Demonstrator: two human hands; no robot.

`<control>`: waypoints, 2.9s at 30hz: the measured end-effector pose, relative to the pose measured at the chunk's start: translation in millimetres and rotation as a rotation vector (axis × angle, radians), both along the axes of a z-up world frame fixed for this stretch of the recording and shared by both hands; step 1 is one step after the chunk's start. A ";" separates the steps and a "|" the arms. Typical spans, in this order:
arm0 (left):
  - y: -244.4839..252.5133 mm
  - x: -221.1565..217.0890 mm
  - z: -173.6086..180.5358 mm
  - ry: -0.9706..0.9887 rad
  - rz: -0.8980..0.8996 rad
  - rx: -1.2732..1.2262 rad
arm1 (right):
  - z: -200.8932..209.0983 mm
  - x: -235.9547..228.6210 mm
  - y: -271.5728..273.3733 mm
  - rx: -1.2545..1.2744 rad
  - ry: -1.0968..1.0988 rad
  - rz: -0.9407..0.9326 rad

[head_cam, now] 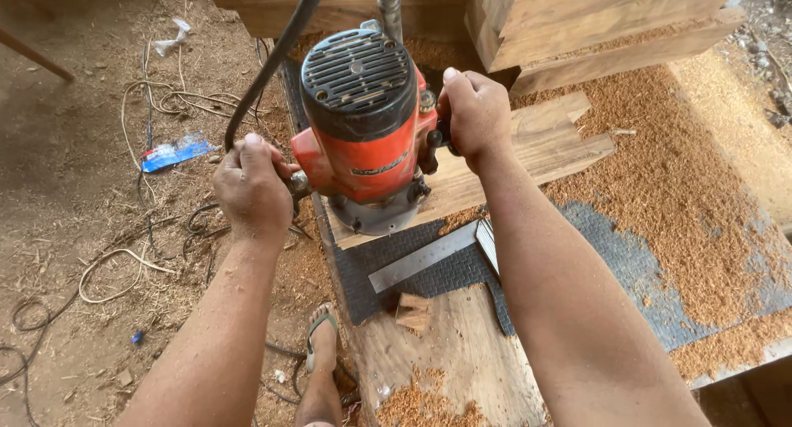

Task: The person uses a handheld electric router to hollow out a rectangular recess in a wooden plank. They guide the tool along the marked area, removing wood and creating a cavity. After routing, they use a metal square to check the dimensions of the recess.

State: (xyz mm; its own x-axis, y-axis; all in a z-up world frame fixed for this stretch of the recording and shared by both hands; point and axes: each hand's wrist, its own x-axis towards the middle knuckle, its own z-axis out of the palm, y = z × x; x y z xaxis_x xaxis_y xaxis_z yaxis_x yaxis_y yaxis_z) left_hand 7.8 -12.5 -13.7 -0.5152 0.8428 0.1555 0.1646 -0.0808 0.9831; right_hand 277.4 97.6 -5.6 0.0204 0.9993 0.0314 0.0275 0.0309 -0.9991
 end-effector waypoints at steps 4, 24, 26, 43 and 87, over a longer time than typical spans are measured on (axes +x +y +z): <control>5.7 -2.4 -1.9 0.016 -0.003 0.040 | 3.8 -0.8 4.0 0.029 -0.016 0.005; 5.0 -1.7 -5.7 -0.013 -0.019 0.084 | 5.7 -1.3 2.5 -0.002 -0.013 0.004; 3.9 -1.0 -6.1 -0.018 -0.013 0.080 | 4.8 -1.2 1.8 -0.020 -0.016 0.001; 3.5 3.8 -1.9 -0.058 0.036 0.002 | -0.4 -1.7 2.8 0.057 -0.029 -0.011; -2.6 1.1 -1.3 -0.026 0.014 -0.002 | 5.1 0.0 -8.6 -0.031 0.003 -0.004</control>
